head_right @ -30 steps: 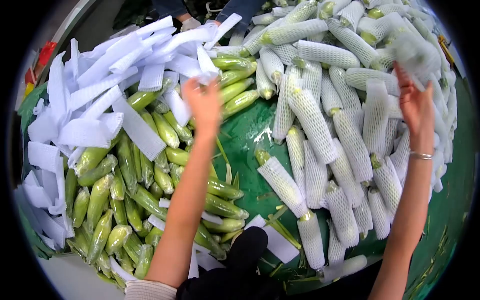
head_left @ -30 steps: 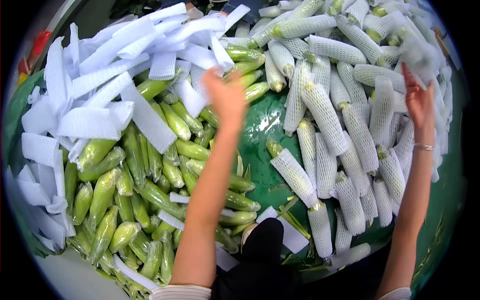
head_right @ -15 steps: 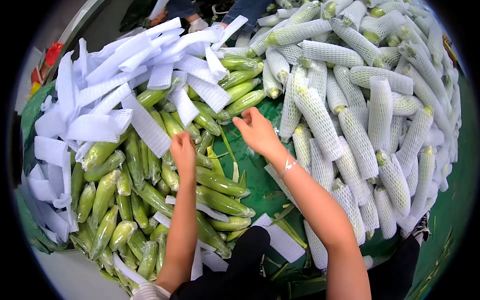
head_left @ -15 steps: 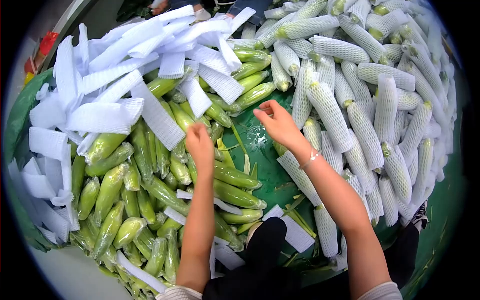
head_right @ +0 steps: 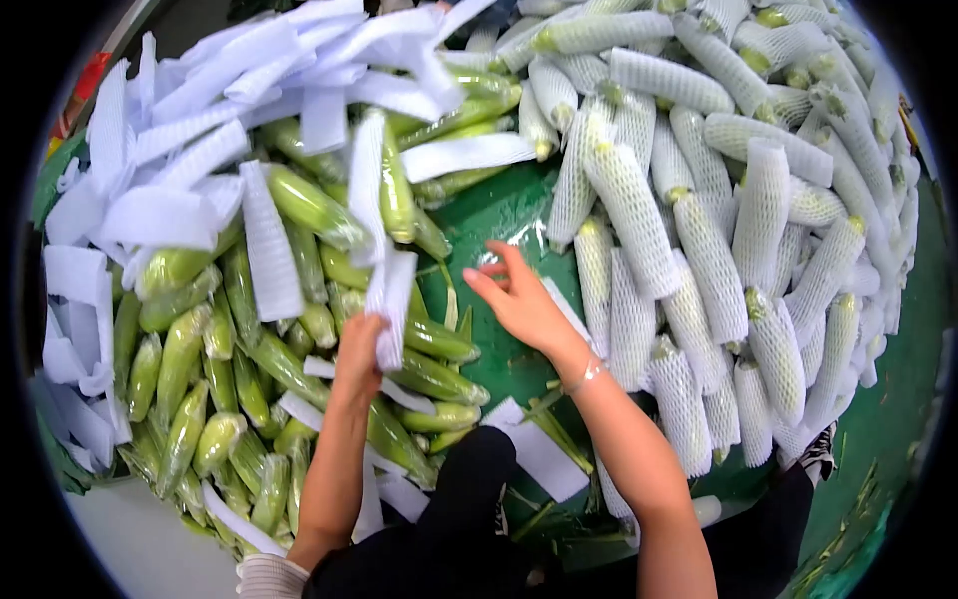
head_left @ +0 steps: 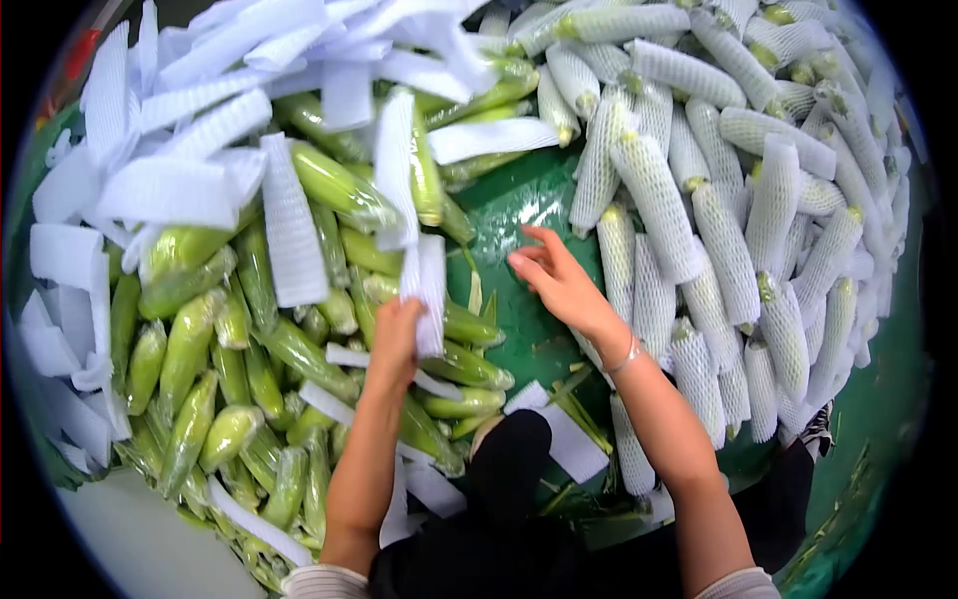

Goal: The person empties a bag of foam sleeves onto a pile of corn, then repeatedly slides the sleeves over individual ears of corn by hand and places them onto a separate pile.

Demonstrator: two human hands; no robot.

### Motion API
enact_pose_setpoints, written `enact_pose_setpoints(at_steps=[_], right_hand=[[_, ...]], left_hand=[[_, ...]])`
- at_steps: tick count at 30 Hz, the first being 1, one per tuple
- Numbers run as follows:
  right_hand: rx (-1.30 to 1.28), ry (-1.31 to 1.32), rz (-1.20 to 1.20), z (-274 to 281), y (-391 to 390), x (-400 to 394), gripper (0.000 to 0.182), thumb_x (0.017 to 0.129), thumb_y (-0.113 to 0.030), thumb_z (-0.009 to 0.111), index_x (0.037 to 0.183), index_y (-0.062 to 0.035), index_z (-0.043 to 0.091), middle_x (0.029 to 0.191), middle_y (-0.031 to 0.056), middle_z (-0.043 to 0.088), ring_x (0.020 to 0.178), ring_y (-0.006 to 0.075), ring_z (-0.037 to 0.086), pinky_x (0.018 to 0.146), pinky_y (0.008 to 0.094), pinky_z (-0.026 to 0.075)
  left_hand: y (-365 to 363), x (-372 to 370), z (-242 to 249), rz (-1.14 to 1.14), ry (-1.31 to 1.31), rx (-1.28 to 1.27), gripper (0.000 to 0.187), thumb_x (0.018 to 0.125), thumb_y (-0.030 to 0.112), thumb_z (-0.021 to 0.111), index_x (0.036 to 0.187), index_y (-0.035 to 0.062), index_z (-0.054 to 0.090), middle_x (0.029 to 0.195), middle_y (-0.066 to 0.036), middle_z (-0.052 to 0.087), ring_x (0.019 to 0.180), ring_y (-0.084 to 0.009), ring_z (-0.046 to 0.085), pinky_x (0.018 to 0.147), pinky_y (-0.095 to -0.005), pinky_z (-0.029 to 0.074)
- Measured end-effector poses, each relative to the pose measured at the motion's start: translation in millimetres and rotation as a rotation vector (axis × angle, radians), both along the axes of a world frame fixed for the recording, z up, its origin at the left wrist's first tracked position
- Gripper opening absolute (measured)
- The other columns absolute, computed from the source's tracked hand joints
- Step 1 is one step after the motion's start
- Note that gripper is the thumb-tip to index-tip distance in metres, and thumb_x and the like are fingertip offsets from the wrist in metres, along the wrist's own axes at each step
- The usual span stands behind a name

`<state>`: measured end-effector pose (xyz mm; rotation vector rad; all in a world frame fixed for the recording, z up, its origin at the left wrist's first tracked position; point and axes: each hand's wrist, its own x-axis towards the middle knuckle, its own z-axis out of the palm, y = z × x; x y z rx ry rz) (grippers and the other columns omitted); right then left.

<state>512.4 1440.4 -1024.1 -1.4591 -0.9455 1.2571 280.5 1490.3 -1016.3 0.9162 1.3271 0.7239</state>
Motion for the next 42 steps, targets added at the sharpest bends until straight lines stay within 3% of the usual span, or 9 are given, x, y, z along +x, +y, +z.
enact_pose_setpoints(at_steps=[4, 9, 14, 16, 18, 25, 35, 37, 42], right_hand=[[0.028, 0.184, 0.301, -10, -3, -35, 0.072, 0.09, -0.037, 0.058, 0.143, -0.0076, 0.02, 0.125, 0.0149, 0.047, 0.101, 0.0195, 0.052, 0.081, 0.0327, 0.045], [0.065, 0.708, -0.166, -37, -55, -71, 0.042, 0.085, -0.004, 0.063, 0.123, -0.0052, 0.046, 0.105, 0.0079, 0.058, 0.089, 0.013, 0.057, 0.078, 0.0265, 0.048], [0.012, 0.975, -0.338, -23, -166, -56, 0.026, 0.09, -0.009, 0.057, 0.116, -0.0074, 0.05, 0.103, 0.0062, 0.061, 0.093, 0.0153, 0.059, 0.085, 0.0303, 0.05], [0.022, 0.965, -0.554, -6, -188, -50, 0.018, 0.091, -0.014, 0.056, 0.108, -0.0092, 0.052, 0.096, 0.0034, 0.061, 0.085, 0.0132, 0.061, 0.077, 0.0291, 0.053], [0.02, 0.934, -0.587, -3, -200, -53, 0.015, 0.09, -0.016, 0.059, 0.103, -0.0094, 0.056, 0.098, 0.0053, 0.062, 0.088, 0.0157, 0.061, 0.076, 0.0301, 0.052], [0.143, 0.101, -0.576, -20, -142, -82, 0.005, 0.088, -0.005, 0.056, 0.089, -0.0036, 0.051, 0.08, 0.002, 0.055, 0.069, 0.0067, 0.05, 0.06, 0.02, 0.042], [0.034, 0.966, -0.34, -39, -21, -33, 0.026, 0.091, -0.019, 0.054, 0.103, 0.0037, 0.056, 0.093, 0.0095, 0.064, 0.084, 0.0175, 0.061, 0.078, 0.027, 0.049], [-0.088, 0.293, -0.251, -60, -18, -42, 0.029, 0.087, -0.019, 0.058, 0.103, 0.0059, 0.057, 0.092, 0.011, 0.065, 0.08, 0.0214, 0.063, 0.072, 0.0326, 0.05], [-0.004, -0.584, -0.295, -80, -26, -52, 0.026, 0.083, -0.009, 0.053, 0.104, 0.0073, 0.058, 0.081, 0.0296, 0.06, 0.077, 0.0436, 0.06, 0.068, 0.0452, 0.048]], left_hand=[[-78, -10, 25, -0.108, -0.144, -0.234, 0.024, 0.076, 0.009, 0.053, 0.096, -0.0017, 0.061, 0.078, -0.001, 0.06, 0.062, -0.0087, 0.052, 0.056, -0.0233, 0.041], [-134, -31, 36, -0.29, -0.145, -0.438, 0.025, 0.081, 0.01, 0.052, 0.102, -0.0027, 0.059, 0.085, -0.005, 0.063, 0.068, -0.0119, 0.059, 0.062, -0.0256, 0.048], [-167, -37, 43, -0.407, -0.247, -0.457, 0.028, 0.091, 0.018, 0.051, 0.109, -0.0029, 0.057, 0.094, -0.008, 0.063, 0.077, -0.0143, 0.06, 0.067, -0.0274, 0.048], [-162, -25, 14, -0.398, -0.898, -0.366, 0.039, 0.095, 0.03, 0.045, 0.12, -0.0009, 0.051, 0.11, -0.011, 0.06, 0.098, -0.018, 0.057, 0.083, -0.031, 0.046], [-161, 13, 12, -0.434, -0.573, -0.046, 0.041, 0.098, 0.032, 0.041, 0.126, 0.0025, 0.047, 0.118, -0.01, 0.056, 0.109, -0.018, 0.052, 0.091, -0.0329, 0.042], [-135, 67, -12, -0.356, -0.369, 0.123, 0.024, 0.091, 0.017, 0.057, 0.106, -0.001, 0.058, 0.094, -0.002, 0.06, 0.086, -0.0085, 0.053, 0.079, -0.023, 0.042], [-1, 102, -78, 0.082, -0.704, 0.119, 0.019, 0.087, 0.014, 0.058, 0.096, 0.0024, 0.046, 0.084, -0.009, 0.058, 0.073, -0.0199, 0.056, 0.065, -0.0321, 0.047], [13, 89, -83, -0.271, 0.463, 0.753, 0.024, 0.088, 0.022, 0.054, 0.095, 0.002, 0.042, 0.085, -0.02, 0.059, 0.075, -0.0364, 0.058, 0.068, -0.0425, 0.049], [5, 85, -117, -0.432, 1.092, 0.796, 0.03, 0.089, 0.027, 0.052, 0.11, 0.007, 0.057, 0.081, -0.017, 0.052, 0.086, -0.0342, 0.058, 0.068, -0.0412, 0.046]])
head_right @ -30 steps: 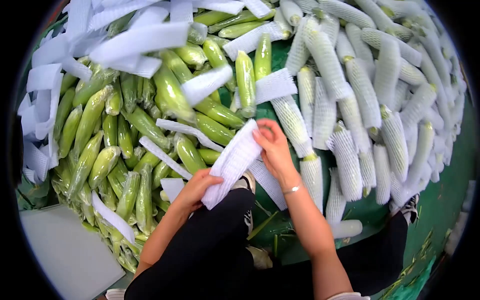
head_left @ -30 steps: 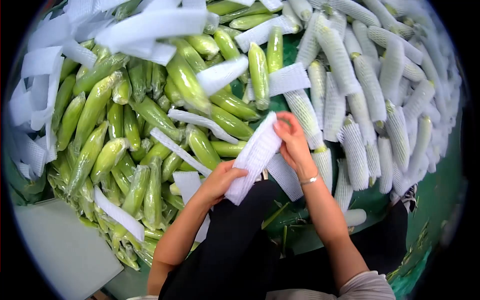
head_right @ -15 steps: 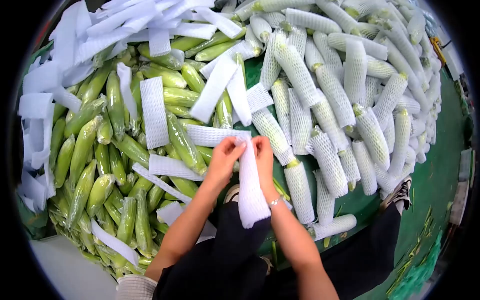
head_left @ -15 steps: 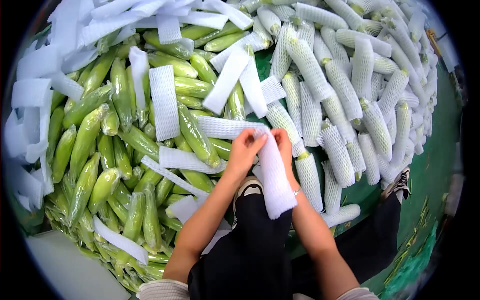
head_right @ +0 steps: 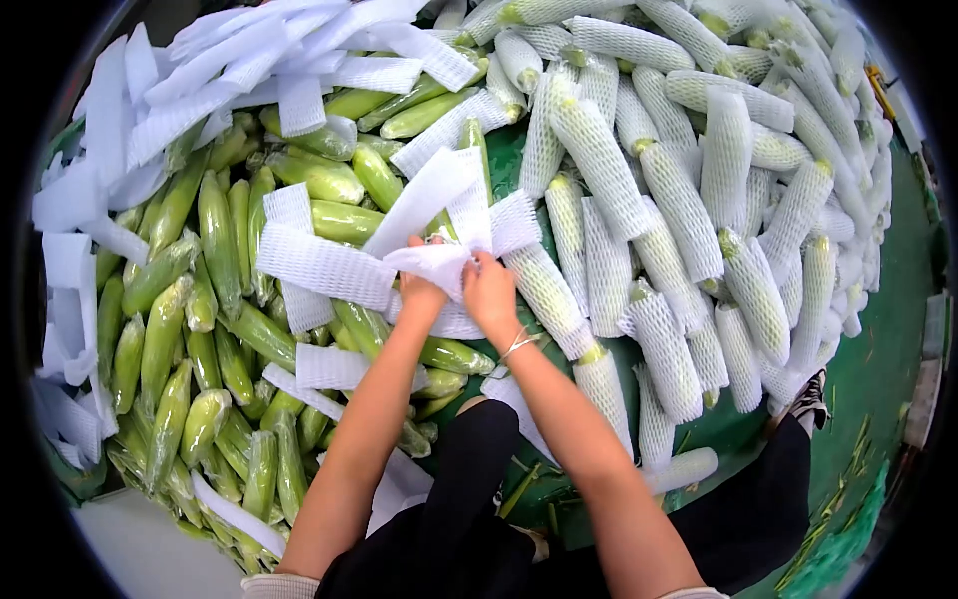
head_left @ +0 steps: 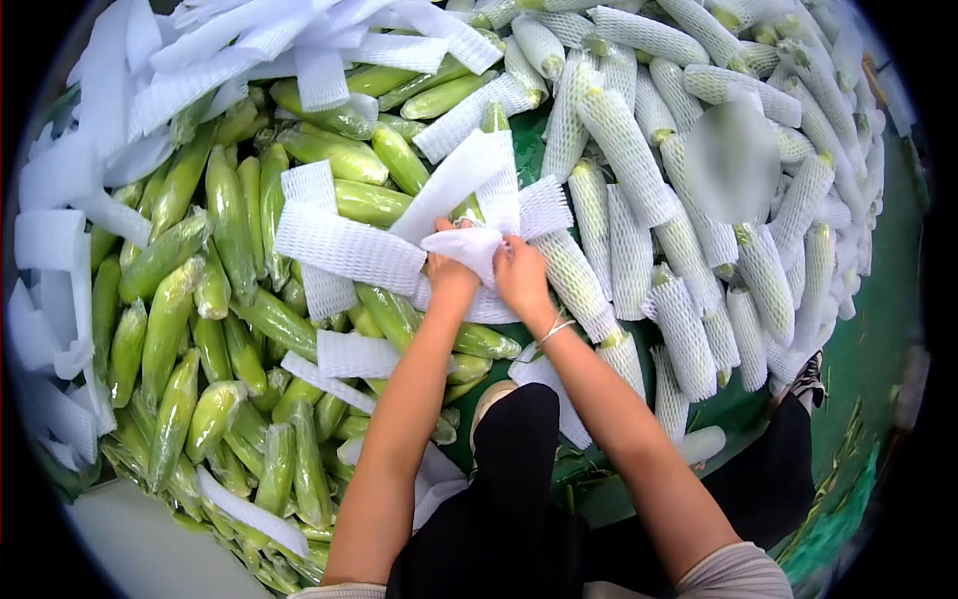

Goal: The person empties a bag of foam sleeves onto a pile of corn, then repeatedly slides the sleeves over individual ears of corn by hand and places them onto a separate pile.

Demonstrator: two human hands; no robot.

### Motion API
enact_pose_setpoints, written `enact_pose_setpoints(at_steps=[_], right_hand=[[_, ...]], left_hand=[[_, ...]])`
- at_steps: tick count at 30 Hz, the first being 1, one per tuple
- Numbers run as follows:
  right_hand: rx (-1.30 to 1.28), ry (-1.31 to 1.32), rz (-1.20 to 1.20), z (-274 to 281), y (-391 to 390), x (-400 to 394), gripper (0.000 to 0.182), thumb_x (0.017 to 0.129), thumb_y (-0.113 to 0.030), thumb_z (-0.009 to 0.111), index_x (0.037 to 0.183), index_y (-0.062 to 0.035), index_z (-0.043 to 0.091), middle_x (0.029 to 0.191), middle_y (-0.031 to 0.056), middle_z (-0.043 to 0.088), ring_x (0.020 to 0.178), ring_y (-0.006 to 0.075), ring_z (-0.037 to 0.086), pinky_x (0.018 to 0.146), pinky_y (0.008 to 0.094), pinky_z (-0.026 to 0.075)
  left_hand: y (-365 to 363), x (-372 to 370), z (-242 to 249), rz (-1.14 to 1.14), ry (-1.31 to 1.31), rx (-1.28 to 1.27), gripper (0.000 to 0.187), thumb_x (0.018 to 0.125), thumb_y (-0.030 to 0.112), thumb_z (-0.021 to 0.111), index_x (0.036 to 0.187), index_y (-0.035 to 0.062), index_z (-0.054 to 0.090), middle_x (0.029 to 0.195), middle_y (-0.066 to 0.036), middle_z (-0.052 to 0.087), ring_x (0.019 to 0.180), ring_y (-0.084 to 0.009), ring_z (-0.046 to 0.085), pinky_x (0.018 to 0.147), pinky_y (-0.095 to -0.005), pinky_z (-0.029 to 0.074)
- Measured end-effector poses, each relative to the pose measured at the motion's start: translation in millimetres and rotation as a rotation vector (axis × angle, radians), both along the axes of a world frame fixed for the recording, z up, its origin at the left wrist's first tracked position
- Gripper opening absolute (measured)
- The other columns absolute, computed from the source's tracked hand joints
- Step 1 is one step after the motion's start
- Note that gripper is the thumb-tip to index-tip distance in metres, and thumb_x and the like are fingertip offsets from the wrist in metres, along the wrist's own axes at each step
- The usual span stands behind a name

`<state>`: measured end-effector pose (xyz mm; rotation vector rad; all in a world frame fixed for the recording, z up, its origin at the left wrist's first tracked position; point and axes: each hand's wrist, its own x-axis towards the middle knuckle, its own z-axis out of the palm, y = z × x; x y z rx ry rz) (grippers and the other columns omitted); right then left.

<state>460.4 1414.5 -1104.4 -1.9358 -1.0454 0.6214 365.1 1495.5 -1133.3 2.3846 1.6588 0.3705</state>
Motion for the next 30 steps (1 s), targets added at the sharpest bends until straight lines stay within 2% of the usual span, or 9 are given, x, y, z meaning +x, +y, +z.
enact_pose_setpoints(at_steps=[6, 8, 10, 11, 13, 22, 26, 28, 30], right_hand=[[0.092, 0.186, -0.231, 54, -25, -41, 0.033, 0.086, -0.012, 0.053, 0.115, 0.0034, 0.056, 0.073, 0.0284, 0.057, 0.068, 0.0417, 0.059, 0.061, 0.0439, 0.046], [0.107, 0.206, -0.153, 110, -60, -39, 0.033, 0.088, -0.016, 0.053, 0.115, 0.0017, 0.057, 0.07, 0.0272, 0.057, 0.064, 0.0401, 0.059, 0.058, 0.0426, 0.046], [0.076, 0.124, -0.038, 158, -105, -34, 0.029, 0.088, -0.019, 0.053, 0.106, 0.0019, 0.062, 0.067, 0.0261, 0.057, 0.059, 0.0359, 0.059, 0.056, 0.0399, 0.045], [0.068, 0.115, -0.049, 167, -121, -33, 0.029, 0.088, -0.019, 0.053, 0.106, 0.0019, 0.062, 0.067, 0.0261, 0.057, 0.059, 0.0359, 0.059, 0.056, 0.0399, 0.045], [0.024, 0.295, -0.028, 180, -143, -29, 0.024, 0.088, -0.016, 0.056, 0.099, 0.0031, 0.066, 0.064, 0.0127, 0.062, 0.057, 0.0107, 0.054, 0.055, 0.0259, 0.043], [0.047, 1.159, -0.271, 131, -127, 25, 0.019, 0.085, -0.01, 0.057, 0.085, 0.0072, 0.066, 0.079, 0.0095, 0.066, 0.068, 0.0151, 0.062, 0.061, 0.0253, 0.047], [0.019, 1.322, -0.233, 106, -115, 44, 0.016, 0.085, -0.008, 0.056, 0.08, 0.0045, 0.066, 0.075, 0.0082, 0.065, 0.064, 0.0141, 0.06, 0.057, 0.0272, 0.046], [-0.191, 1.004, -0.115, 90, -115, 46, 0.015, 0.085, -0.008, 0.056, 0.076, 0.0005, 0.063, 0.071, 0.0048, 0.063, 0.063, 0.0106, 0.058, 0.054, 0.0268, 0.045], [0.386, 0.751, -0.069, 38, -122, 23, 0.02, 0.081, -0.014, 0.06, 0.069, 0.0016, 0.059, 0.055, 0.0032, 0.055, 0.05, 0.0089, 0.046, 0.048, 0.0304, 0.038]], left_hand=[[10, -31, -88, -0.098, -0.805, -0.864, 0.036, 0.094, 0.036, 0.047, 0.099, 0.003, 0.062, 0.085, -0.005, 0.066, 0.075, -0.0169, 0.062, 0.066, -0.0339, 0.049], [-49, -37, 34, 0.007, -1.848, -1.757, 0.032, 0.095, 0.031, 0.046, 0.101, 0.0027, 0.06, 0.089, -0.007, 0.065, 0.078, -0.0156, 0.062, 0.07, -0.0308, 0.051], [-110, -41, 106, 0.082, -1.997, -1.831, 0.031, 0.095, 0.028, 0.047, 0.105, 0.0018, 0.06, 0.094, -0.01, 0.065, 0.082, -0.0177, 0.063, 0.076, -0.0288, 0.052], [-142, -44, 153, 0.121, -1.951, -1.683, 0.031, 0.095, 0.026, 0.047, 0.107, 0.0009, 0.06, 0.096, -0.011, 0.065, 0.085, -0.0192, 0.063, 0.077, -0.0291, 0.052], [-176, -46, 190, 0.142, -1.83, -1.526, 0.03, 0.094, 0.025, 0.048, 0.106, 0.0001, 0.06, 0.097, -0.012, 0.065, 0.086, -0.0201, 0.063, 0.077, -0.029, 0.052], [-140, -10, 122, 0.218, -1.391, -1.383, 0.023, 0.09, 0.022, 0.058, 0.093, -0.0001, 0.065, 0.083, -0.008, 0.067, 0.068, -0.0147, 0.063, 0.061, -0.0261, 0.051], [-134, 7, 137, 0.153, -1.127, -0.952, 0.024, 0.091, 0.018, 0.057, 0.076, 0.0013, 0.062, 0.067, 0.001, 0.059, 0.057, -0.004, 0.047, 0.049, -0.0211, 0.036], [-128, -1, 126, 0.094, -0.922, -0.802, 0.027, 0.091, 0.018, 0.057, 0.069, 0.0034, 0.056, 0.062, 0.005, 0.051, 0.054, -0.0026, 0.039, 0.047, -0.0215, 0.03], [-132, -2, 95, 0.074, -1.035, -0.716, 0.032, 0.091, 0.02, 0.057, 0.064, 0.0054, 0.05, 0.06, 0.007, 0.044, 0.055, -0.0021, 0.034, 0.047, -0.0218, 0.026]])
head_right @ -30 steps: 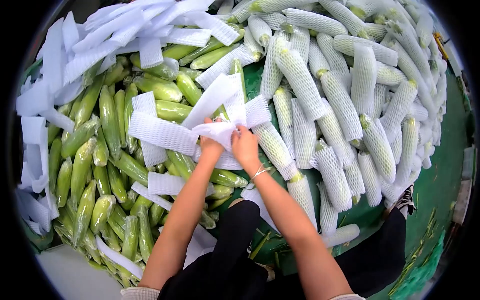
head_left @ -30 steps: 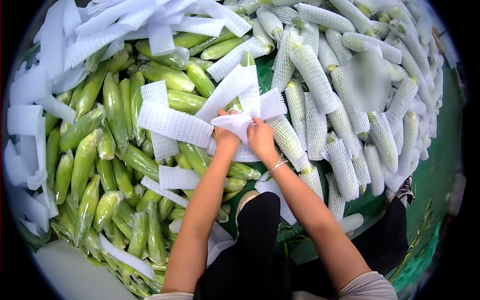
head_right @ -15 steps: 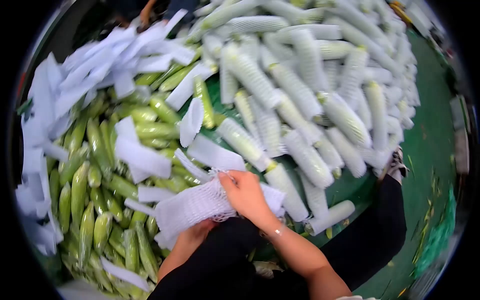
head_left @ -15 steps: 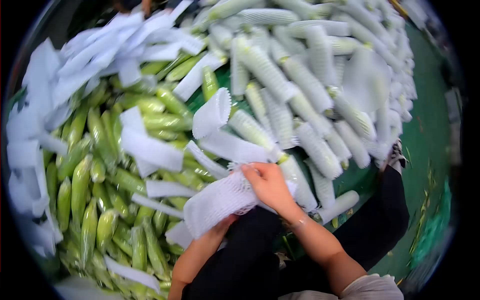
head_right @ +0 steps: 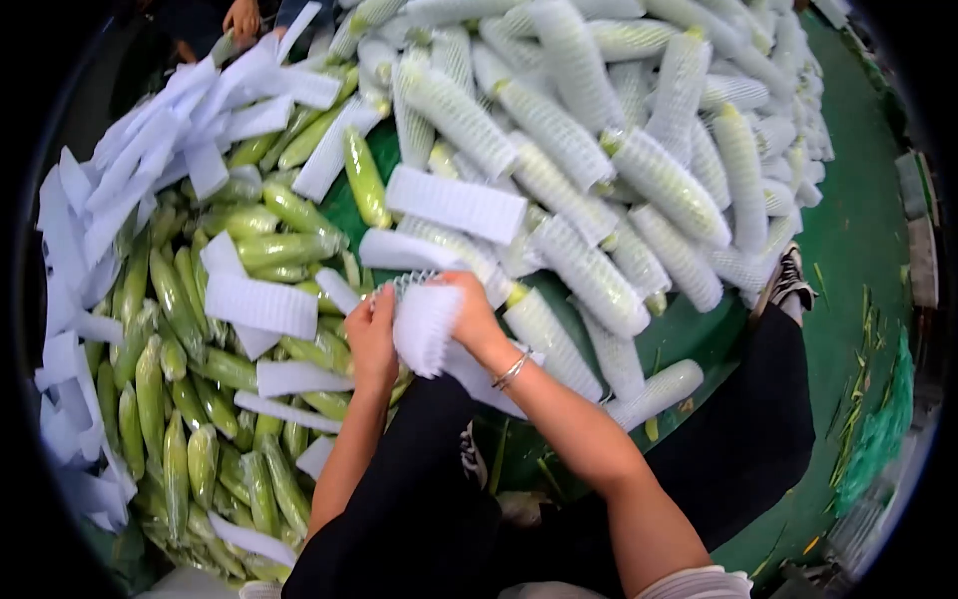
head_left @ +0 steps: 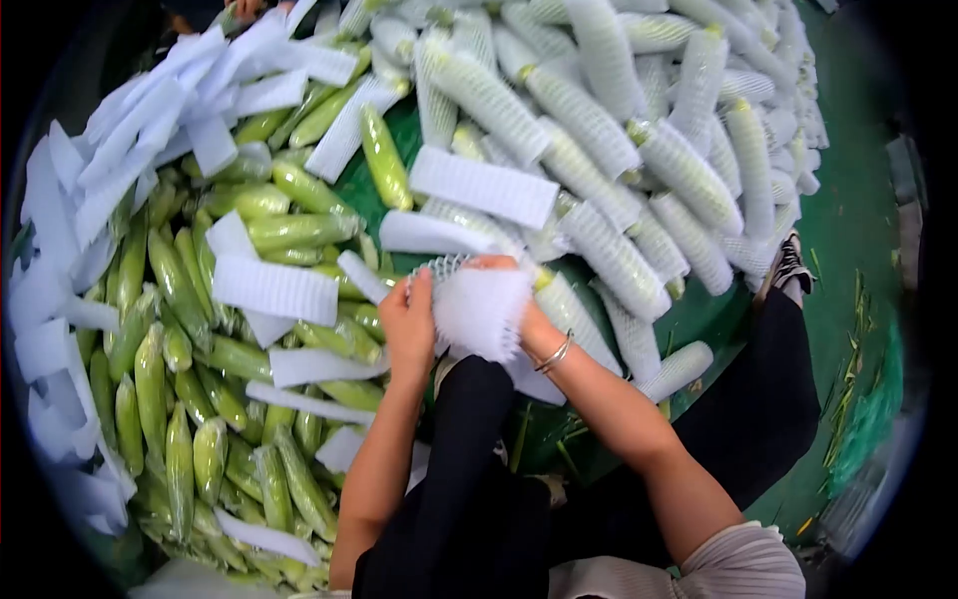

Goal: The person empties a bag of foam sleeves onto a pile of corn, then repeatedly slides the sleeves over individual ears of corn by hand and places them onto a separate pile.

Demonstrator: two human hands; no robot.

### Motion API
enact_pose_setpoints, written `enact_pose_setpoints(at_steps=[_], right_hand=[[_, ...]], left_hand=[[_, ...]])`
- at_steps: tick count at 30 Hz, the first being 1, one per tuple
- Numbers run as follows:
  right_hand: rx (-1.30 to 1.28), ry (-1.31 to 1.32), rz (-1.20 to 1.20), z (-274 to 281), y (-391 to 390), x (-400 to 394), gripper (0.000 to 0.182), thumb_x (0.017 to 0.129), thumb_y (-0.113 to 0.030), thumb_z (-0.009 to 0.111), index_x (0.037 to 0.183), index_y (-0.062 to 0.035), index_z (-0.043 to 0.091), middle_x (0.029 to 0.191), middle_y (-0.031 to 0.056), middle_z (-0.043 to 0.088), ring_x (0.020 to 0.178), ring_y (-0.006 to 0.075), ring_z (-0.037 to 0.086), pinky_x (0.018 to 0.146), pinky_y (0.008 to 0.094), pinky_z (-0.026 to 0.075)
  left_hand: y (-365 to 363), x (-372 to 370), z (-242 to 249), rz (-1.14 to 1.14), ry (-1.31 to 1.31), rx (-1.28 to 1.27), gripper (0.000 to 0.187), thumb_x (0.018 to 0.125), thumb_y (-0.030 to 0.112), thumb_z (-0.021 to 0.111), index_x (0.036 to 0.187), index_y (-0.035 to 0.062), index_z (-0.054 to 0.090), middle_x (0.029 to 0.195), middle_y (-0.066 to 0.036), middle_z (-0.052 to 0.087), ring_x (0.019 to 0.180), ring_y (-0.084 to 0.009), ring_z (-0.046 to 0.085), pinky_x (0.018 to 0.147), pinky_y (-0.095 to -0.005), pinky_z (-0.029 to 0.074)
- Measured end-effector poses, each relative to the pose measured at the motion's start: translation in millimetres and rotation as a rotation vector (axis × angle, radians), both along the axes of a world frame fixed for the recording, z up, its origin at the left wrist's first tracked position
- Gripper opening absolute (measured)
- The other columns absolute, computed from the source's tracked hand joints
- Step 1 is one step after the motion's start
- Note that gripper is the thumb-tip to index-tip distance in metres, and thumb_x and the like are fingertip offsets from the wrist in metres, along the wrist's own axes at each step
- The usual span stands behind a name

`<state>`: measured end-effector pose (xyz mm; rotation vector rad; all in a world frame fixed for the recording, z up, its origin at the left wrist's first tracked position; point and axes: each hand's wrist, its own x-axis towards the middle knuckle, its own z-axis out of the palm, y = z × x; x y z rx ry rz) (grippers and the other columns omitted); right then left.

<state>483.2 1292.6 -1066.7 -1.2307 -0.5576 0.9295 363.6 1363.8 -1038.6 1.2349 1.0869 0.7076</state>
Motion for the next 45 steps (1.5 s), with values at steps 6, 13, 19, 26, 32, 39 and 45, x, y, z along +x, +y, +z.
enact_pose_setpoints(at_steps=[6, 13, 19, 26, 32, 39, 45], right_hand=[[-0.303, 0.181, -0.3, -5, 15, -25, 0.028, 0.086, -0.018, 0.057, 0.065, -0.0001, 0.056, 0.055, -0.0004, 0.051, 0.051, 0.0078, 0.042, 0.048, 0.0298, 0.034], [-0.081, 0.801, -0.419, -63, -4, -33, 0.02, 0.089, -0.013, 0.053, 0.102, 0.0004, 0.059, 0.094, 0.0084, 0.063, 0.082, 0.0163, 0.062, 0.071, 0.0306, 0.051], [-0.346, 0.231, -0.309, -7, -20, -46, 0.01, 0.087, -0.008, 0.052, 0.092, 0.0001, 0.057, 0.077, 0.0095, 0.062, 0.064, 0.0163, 0.056, 0.055, 0.0314, 0.043], [-0.479, -0.262, -0.287, 16, -14, -2, 0.019, 0.087, -0.012, 0.054, 0.075, 0.0016, 0.051, 0.06, 0.0024, 0.05, 0.057, 0.0071, 0.043, 0.051, 0.0269, 0.036], [-0.514, -0.305, -0.366, -6, -9, -1, 0.022, 0.083, -0.016, 0.053, 0.08, 0.006, 0.055, 0.068, 0.0241, 0.059, 0.064, 0.0362, 0.06, 0.061, 0.0417, 0.044], [-0.625, -0.421, -0.314, -27, -29, 27, 0.023, 0.08, -0.017, 0.056, 0.082, 0.0053, 0.058, 0.073, 0.0257, 0.061, 0.07, 0.0394, 0.061, 0.064, 0.0414, 0.047], [-0.706, -0.768, -0.228, -35, -28, 35, 0.023, 0.085, -0.016, 0.052, 0.08, 0.0058, 0.058, 0.073, 0.0255, 0.061, 0.068, 0.0393, 0.061, 0.063, 0.041, 0.047]], left_hand=[[-3, 8, -50, 0.219, 0.063, 0.211, 0.035, 0.092, 0.021, 0.058, 0.061, 0.0062, 0.047, 0.059, 0.007, 0.044, 0.057, -0.0018, 0.037, 0.05, -0.021, 0.03], [16, -5, -51, 0.156, 0.117, 0.106, 0.038, 0.09, 0.021, 0.058, 0.059, 0.003, 0.046, 0.055, 0.005, 0.04, 0.055, -0.006, 0.033, 0.049, -0.0266, 0.028], [9, -3, -29, -0.006, 0.183, 0.366, 0.026, 0.087, 0.022, 0.06, 0.074, -0.0002, 0.057, 0.064, -0.008, 0.054, 0.059, -0.013, 0.046, 0.058, -0.0298, 0.041], [-28, -23, -89, -0.378, 0.509, 0.405, 0.038, 0.087, 0.017, 0.054, 0.122, 0.0008, 0.053, 0.124, -0.015, 0.055, 0.114, -0.0281, 0.05, 0.099, -0.0379, 0.037], [-32, -1, -74, 0.072, 0.023, -0.15, 0.029, 0.087, 0.005, 0.052, 0.114, -0.005, 0.049, 0.112, -0.014, 0.057, 0.103, -0.0206, 0.055, 0.087, -0.0291, 0.045], [-17, 23, -169, -0.141, 0.293, 0.298, 0.039, 0.088, 0.029, 0.058, 0.065, -0.0005, 0.048, 0.059, -0.015, 0.055, 0.058, -0.0242, 0.058, 0.053, -0.0394, 0.042], [-40, 24, -123, -0.365, 0.598, 0.509, 0.034, 0.086, 0.025, 0.054, 0.107, -0.0017, 0.06, 0.1, -0.019, 0.065, 0.093, -0.0316, 0.061, 0.083, -0.0364, 0.046]])
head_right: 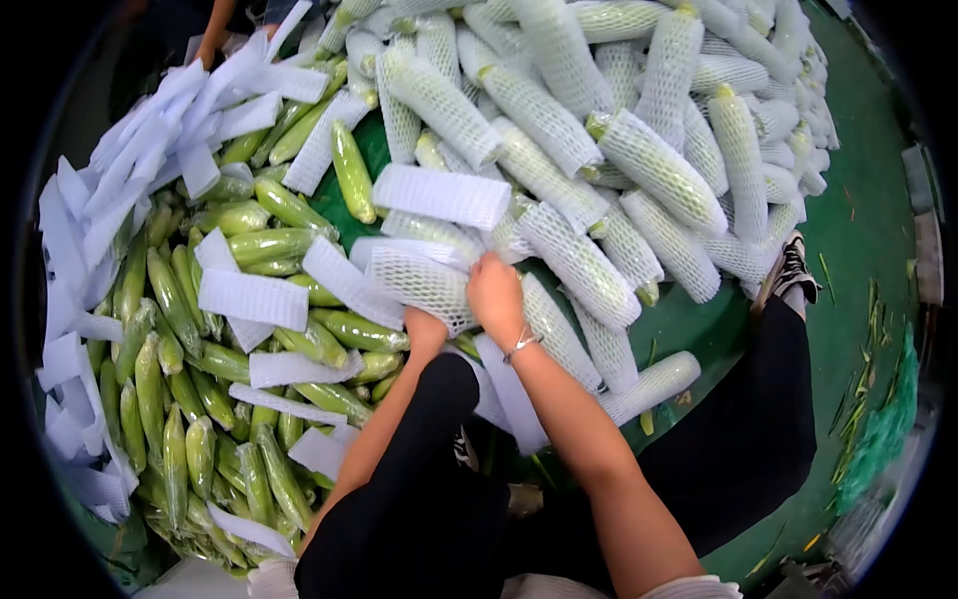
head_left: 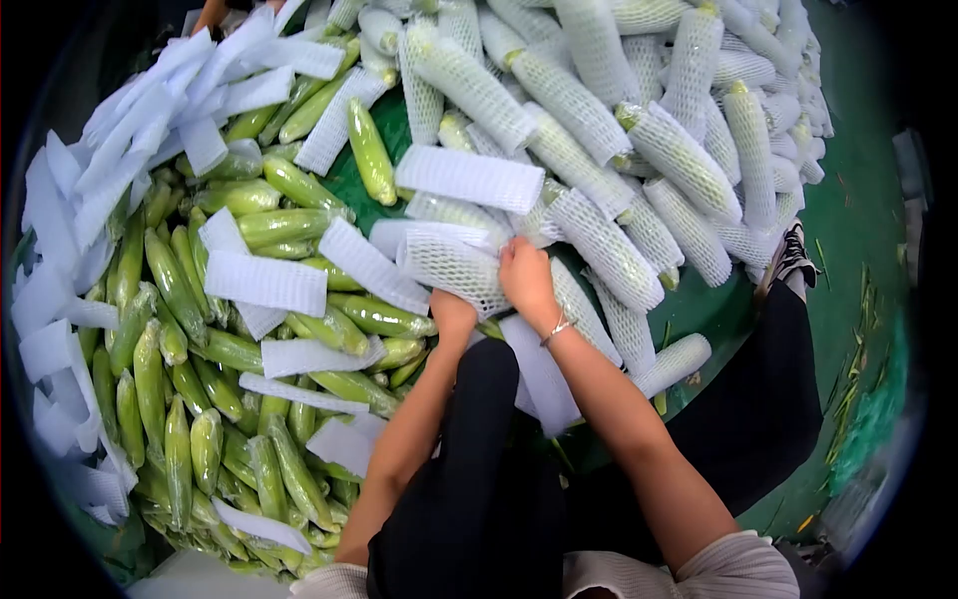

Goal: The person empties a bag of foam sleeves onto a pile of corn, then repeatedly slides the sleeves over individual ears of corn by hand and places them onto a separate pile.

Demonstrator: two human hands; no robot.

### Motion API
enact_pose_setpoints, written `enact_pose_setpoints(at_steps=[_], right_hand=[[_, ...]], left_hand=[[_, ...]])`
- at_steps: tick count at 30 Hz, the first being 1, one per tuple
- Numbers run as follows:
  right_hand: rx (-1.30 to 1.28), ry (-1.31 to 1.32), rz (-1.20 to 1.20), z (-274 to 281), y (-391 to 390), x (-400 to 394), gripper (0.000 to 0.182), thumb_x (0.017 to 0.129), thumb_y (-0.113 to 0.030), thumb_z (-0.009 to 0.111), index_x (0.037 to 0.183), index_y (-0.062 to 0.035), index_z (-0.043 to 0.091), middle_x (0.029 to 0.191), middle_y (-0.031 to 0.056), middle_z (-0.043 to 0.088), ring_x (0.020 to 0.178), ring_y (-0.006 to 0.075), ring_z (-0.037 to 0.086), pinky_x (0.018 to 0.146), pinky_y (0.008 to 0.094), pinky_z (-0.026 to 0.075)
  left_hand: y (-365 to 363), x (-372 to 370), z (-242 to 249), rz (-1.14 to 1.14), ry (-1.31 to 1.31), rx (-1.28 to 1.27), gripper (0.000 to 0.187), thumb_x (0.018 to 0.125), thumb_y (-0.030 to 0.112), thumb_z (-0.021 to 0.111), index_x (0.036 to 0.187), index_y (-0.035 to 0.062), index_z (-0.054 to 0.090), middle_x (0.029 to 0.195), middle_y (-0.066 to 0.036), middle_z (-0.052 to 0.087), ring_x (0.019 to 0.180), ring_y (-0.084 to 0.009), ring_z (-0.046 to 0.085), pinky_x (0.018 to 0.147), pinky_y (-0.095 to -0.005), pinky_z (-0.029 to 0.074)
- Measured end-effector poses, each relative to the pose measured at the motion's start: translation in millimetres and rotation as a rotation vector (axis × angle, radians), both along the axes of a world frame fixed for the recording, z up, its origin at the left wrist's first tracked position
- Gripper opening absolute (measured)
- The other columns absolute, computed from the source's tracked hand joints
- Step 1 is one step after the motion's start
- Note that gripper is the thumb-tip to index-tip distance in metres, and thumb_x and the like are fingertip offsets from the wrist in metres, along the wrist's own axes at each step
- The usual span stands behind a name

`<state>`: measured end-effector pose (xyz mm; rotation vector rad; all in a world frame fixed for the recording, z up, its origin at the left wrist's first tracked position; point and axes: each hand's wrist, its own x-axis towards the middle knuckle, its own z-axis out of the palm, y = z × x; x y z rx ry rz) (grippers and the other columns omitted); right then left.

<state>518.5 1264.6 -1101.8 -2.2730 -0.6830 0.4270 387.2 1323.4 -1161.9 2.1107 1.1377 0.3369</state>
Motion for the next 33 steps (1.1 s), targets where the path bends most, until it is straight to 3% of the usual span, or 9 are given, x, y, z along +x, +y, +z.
enact_pose_setpoints(at_steps=[3, 5, 8, 17, 20, 23, 27, 30, 33], right_hand=[[0.213, 0.432, 0.025, 7, -13, -9, 0.023, 0.087, -0.016, 0.052, 0.084, 0.0061, 0.059, 0.068, 0.0237, 0.06, 0.06, 0.0314, 0.059, 0.06, 0.0365, 0.046], [0.328, 0.541, -0.064, 21, -15, -26, 0.023, 0.088, -0.015, 0.053, 0.088, 0.0059, 0.06, 0.067, 0.0142, 0.061, 0.06, 0.0173, 0.055, 0.059, 0.0298, 0.043], [0.692, 0.702, -0.165, 83, -19, -26, 0.018, 0.089, -0.014, 0.054, 0.087, 0.0016, 0.062, 0.07, -0.0065, 0.051, 0.066, 0.0015, 0.041, 0.059, 0.0189, 0.032], [0.546, 1.023, -0.068, 92, -49, 12, 0.025, 0.086, -0.018, 0.064, 0.07, -0.0003, 0.056, 0.059, -0.0057, 0.049, 0.055, 0.0013, 0.037, 0.047, 0.0205, 0.029], [0.642, 0.246, 0.038, 70, -59, 17, 0.014, 0.083, -0.008, 0.059, 0.073, 0.001, 0.055, 0.059, 0.0016, 0.056, 0.053, 0.0124, 0.051, 0.052, 0.03, 0.042], [0.31, 0.069, -0.093, 60, -62, 36, 0.009, 0.083, -0.007, 0.057, 0.079, 0.0006, 0.055, 0.06, 0.0094, 0.059, 0.056, 0.0212, 0.058, 0.056, 0.0316, 0.045], [0.482, -0.033, -0.051, 145, -67, 77, 0.054, 0.082, -0.015, 0.06, 0.128, 0.0028, 0.039, 0.128, 0.0177, 0.046, 0.122, 0.0273, 0.042, 0.103, 0.0376, 0.031], [0.655, -0.071, -0.098, 192, -50, 118, 0.062, 0.081, -0.017, 0.063, 0.135, -0.0014, 0.035, 0.133, 0.0217, 0.039, 0.122, 0.0317, 0.041, 0.101, 0.0386, 0.032], [0.372, -0.504, -0.133, 178, -27, 178, 0.058, 0.079, -0.016, 0.063, 0.132, -0.0061, 0.042, 0.135, 0.0258, 0.036, 0.117, 0.0371, 0.043, 0.1, 0.0417, 0.033]], left_hand=[[-5, 6, 8, 0.288, -0.342, -0.39, 0.04, 0.089, 0.031, 0.05, 0.112, -0.0006, 0.057, 0.105, -0.016, 0.063, 0.095, -0.0266, 0.061, 0.084, -0.0356, 0.047], [-9, 14, 72, 0.645, -0.74, -1.155, 0.043, 0.092, 0.035, 0.046, 0.118, 0.0017, 0.052, 0.111, -0.012, 0.061, 0.097, -0.025, 0.06, 0.084, -0.035, 0.048], [1, 9, 112, 0.41, -0.523, -1.247, 0.047, 0.094, 0.04, 0.042, 0.124, 0.0038, 0.048, 0.118, -0.009, 0.057, 0.1, -0.0223, 0.059, 0.085, -0.0345, 0.048], [-17, 5, 108, 0.077, -0.759, -1.165, 0.041, 0.093, 0.032, 0.049, 0.123, 0.0047, 0.05, 0.114, -0.007, 0.059, 0.1, -0.0193, 0.059, 0.083, -0.0319, 0.049], [-22, 26, 143, 0.132, -0.612, -1.252, 0.035, 0.092, 0.025, 0.051, 0.119, 0.0029, 0.053, 0.11, -0.009, 0.061, 0.098, -0.0187, 0.06, 0.083, -0.0316, 0.049], [-21, 71, 154, 0.362, -0.753, -1.63, 0.033, 0.092, 0.023, 0.051, 0.116, 0.0002, 0.054, 0.107, -0.011, 0.062, 0.096, -0.0177, 0.061, 0.081, -0.031, 0.05], [-5, 147, 197, 0.202, -0.809, -1.46, 0.033, 0.091, 0.021, 0.052, 0.112, -0.0033, 0.055, 0.104, -0.013, 0.062, 0.093, -0.0215, 0.061, 0.076, -0.0358, 0.053], [6, 187, 222, -0.042, -0.885, -1.527, 0.032, 0.093, 0.021, 0.049, 0.116, -0.001, 0.051, 0.112, -0.019, 0.057, 0.099, -0.0274, 0.06, 0.083, -0.0419, 0.052], [30, 183, 209, -0.083, -0.675, -0.761, 0.043, 0.085, 0.022, 0.06, 0.115, -0.0045, 0.047, 0.109, -0.02, 0.054, 0.1, -0.0269, 0.056, 0.081, -0.0415, 0.05]])
